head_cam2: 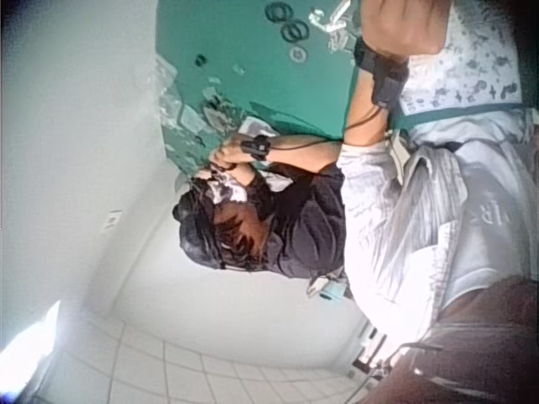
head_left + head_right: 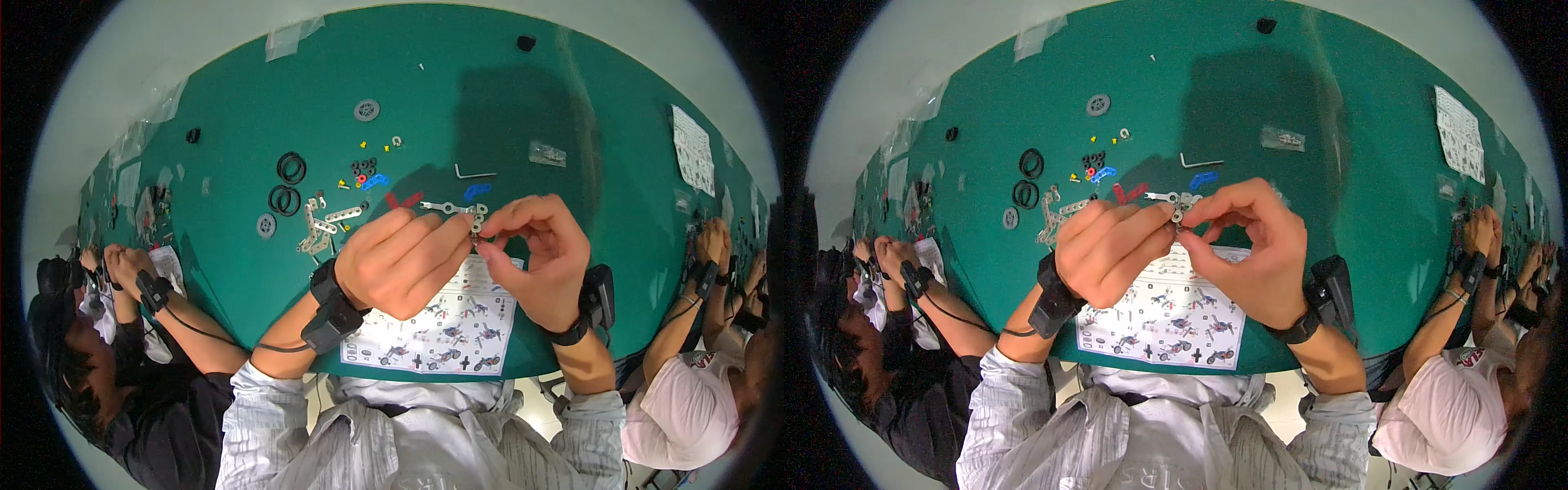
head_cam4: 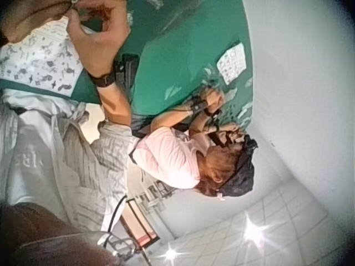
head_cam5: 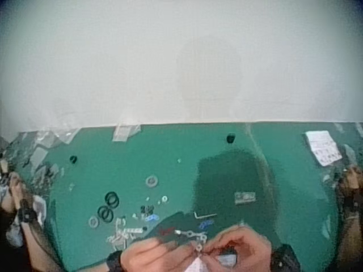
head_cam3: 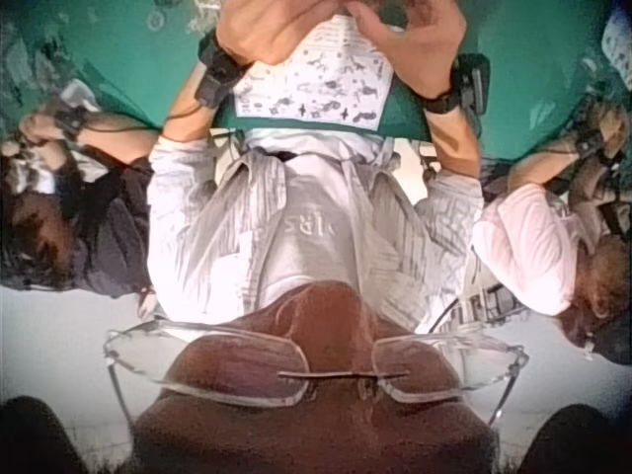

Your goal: The person joins a blue plastic piece to a metal bracket using a screw and nut, then uses a small wrench to tighten the assembly.

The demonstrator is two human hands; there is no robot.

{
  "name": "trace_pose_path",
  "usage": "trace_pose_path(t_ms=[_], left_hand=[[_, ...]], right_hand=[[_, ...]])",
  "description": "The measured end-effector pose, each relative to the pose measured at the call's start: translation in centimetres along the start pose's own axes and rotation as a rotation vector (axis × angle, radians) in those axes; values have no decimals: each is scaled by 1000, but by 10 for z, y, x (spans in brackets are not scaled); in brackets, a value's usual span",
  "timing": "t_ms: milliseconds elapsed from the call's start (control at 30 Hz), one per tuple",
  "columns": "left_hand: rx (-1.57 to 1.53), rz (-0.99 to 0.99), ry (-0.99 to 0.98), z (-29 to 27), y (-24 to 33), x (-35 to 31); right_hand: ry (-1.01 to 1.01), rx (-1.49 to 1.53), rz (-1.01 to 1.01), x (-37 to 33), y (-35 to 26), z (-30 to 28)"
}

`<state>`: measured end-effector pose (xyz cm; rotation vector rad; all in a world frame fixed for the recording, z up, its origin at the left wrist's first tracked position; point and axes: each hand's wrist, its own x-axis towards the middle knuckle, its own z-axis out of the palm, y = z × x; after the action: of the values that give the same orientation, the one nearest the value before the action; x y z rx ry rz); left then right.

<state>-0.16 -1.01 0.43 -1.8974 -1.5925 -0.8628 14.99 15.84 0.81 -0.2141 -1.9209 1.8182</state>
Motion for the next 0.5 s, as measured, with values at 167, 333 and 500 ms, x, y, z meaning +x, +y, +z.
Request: trace_pose_path(t_ms=[167,333,500], left_hand=[[101,64,-29,1,3,2],[98,105,-44,3,3,0],[83,121,-24,4,2,-3]], right_hand=[[28,122,179,-1,2,-1],[21,318,293,0,8,-3],[-20,332,341,1,11,-4]])
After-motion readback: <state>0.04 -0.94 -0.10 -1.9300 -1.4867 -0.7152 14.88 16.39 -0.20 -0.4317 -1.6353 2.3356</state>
